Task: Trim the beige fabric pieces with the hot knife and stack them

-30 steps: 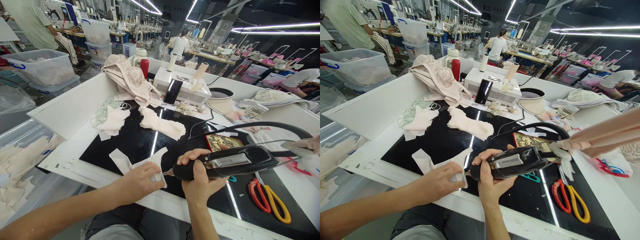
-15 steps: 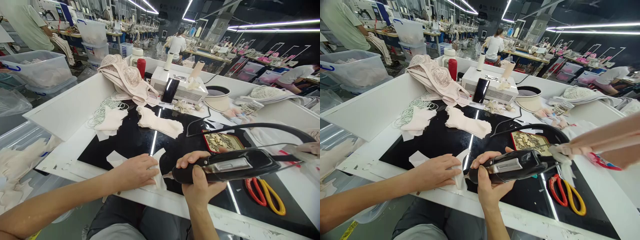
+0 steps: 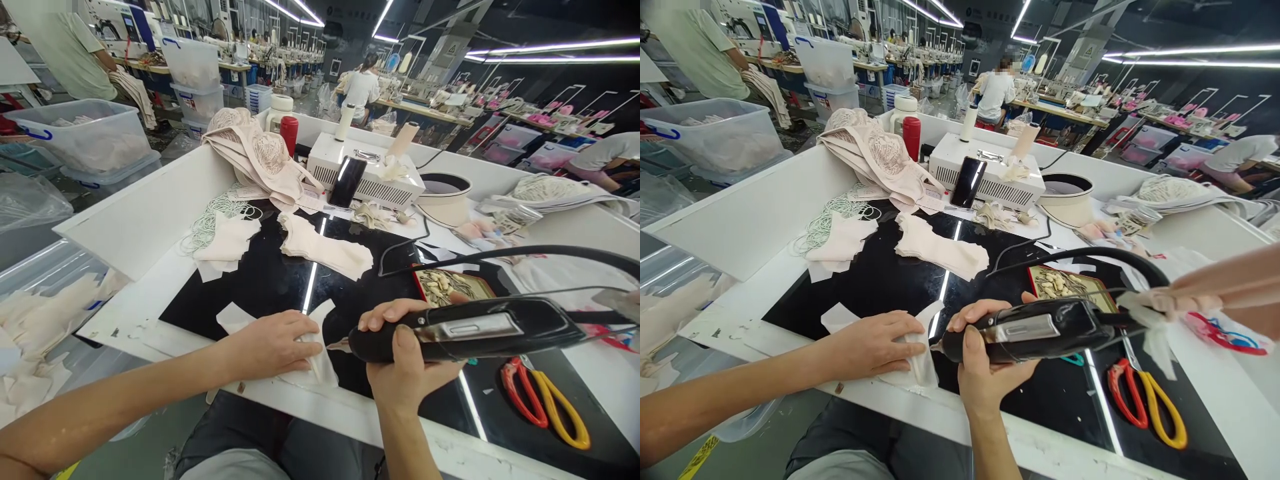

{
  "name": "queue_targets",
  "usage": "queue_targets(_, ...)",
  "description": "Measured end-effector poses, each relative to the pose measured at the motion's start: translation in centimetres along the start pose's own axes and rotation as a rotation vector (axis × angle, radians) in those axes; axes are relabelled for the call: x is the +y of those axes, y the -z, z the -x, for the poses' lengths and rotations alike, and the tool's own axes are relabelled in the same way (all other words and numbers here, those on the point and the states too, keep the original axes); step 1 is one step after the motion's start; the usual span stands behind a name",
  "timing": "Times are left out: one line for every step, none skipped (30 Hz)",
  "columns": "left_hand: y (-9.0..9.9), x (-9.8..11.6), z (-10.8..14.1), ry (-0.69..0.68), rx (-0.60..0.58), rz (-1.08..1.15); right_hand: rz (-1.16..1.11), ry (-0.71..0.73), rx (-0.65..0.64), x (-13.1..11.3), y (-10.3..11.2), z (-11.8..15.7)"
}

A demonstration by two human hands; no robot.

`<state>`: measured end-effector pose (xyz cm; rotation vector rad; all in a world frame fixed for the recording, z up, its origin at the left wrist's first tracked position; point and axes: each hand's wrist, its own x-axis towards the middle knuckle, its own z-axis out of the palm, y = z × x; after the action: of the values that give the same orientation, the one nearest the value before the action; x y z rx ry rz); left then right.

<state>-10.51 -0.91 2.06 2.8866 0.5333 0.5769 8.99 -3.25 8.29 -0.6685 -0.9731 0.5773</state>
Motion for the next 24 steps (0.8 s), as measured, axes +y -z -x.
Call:
queue_targets(0.0, 0.0, 0.0, 0.002, 0.001, -0.001, -0.003, -0.006, 0.0, 0.1, -0.1, 0.0)
queue_targets(0.0, 0.0, -0.1, 0.003, 0.0, -0.001, -0.006, -0.014, 0.0, 0.2, -0.2, 0.0)
queue_targets(0.0, 0.0, -0.1, 0.005, 0.001, -0.002, -0.005, -0.023, 0.002, 0.2, -0.2, 0.1)
queue_targets(0.0, 0.0, -0.1, 0.004, 0.003, -0.002, 0.0, -0.029, 0.004, 0.3, -0.3, 0.1)
queue_targets(-0.1, 0.0, -0.1, 0.004, 0.008, -0.004, 0.007, -0.034, 0.007, 0.3, -0.4, 0.1)
queue_targets(-0.1, 0.0, 0.0, 0.004, 0.013, -0.005, 0.014, -0.035, 0.01, 0.3, -0.5, 0.0)
queue_targets(-0.2, 0.0, 0.0, 0.005, 0.018, -0.006, 0.019, -0.037, 0.013, 0.2, -0.5, -0.1)
queue_targets(-0.2, 0.0, 0.1, 0.009, 0.02, -0.007, 0.021, -0.036, 0.018, 0.2, -0.6, -0.2)
queue_targets(-0.2, 0.0, 0.1, 0.013, 0.02, -0.007, 0.02, -0.032, 0.024, 0.3, -0.7, -0.3)
queue_targets(-0.2, 0.0, 0.1, 0.018, 0.02, -0.007, 0.019, -0.028, 0.028, 0.3, -0.8, -0.4)
queue_targets(-0.2, 0.0, 0.1, 0.021, 0.02, -0.007, 0.019, -0.022, 0.033, 0.4, -0.9, -0.4)
queue_targets(-0.2, 0.0, 0.1, 0.022, 0.022, -0.011, 0.023, -0.021, 0.034, 0.5, -1.0, -0.5)
queue_targets(-0.2, 0.1, 0.0, 0.024, 0.024, -0.019, 0.03, -0.026, 0.034, 0.7, -1.1, -0.5)
queue_targets(-0.2, 0.3, 0.0, 0.024, 0.027, -0.034, 0.037, -0.033, 0.032, 0.8, -1.1, -0.5)
queue_targets(-0.3, 0.5, 0.0, 0.027, 0.033, -0.058, 0.043, -0.04, 0.03, 0.9, -1.2, -0.5)
queue_targets(-0.5, 0.9, 0.0, 0.033, 0.042, -0.087, 0.048, -0.045, 0.027, 0.9, -1.2, -0.5)
queue_targets(-0.7, 1.3, 0.0, 0.038, 0.053, -0.119, 0.05, -0.047, 0.025, 0.9, -1.1, -0.4)
queue_targets(-1.0, 1.9, 0.1, 0.047, 0.064, -0.15, 0.048, -0.044, 0.02, 0.9, -1.1, -0.4)
queue_targets(-1.2, 2.5, 0.2, 0.061, 0.074, -0.176, 0.045, -0.038, 0.015, 0.8, -1.0, -0.4)
queue_targets(-1.5, 3.2, 0.3, 0.083, 0.081, -0.196, 0.04, -0.033, 0.007, 0.7, -0.9, -0.4)
queue_targets(-1.7, 3.8, 0.4, 0.107, 0.085, -0.21, 0.036, -0.03, 0.0, 0.7, -0.8, -0.4)
queue_targets(-1.8, 4.3, 0.5, 0.127, 0.09, -0.221, 0.032, -0.027, -0.006, 0.6, -0.7, -0.3)
queue_targets(-1.8, 4.6, 0.5, 0.141, 0.093, -0.234, 0.027, -0.024, -0.012, 0.6, -0.6, -0.3)
queue_targets(-1.6, 4.7, 0.5, 0.143, 0.095, -0.245, 0.023, -0.021, -0.016, 0.5, -0.5, -0.3)
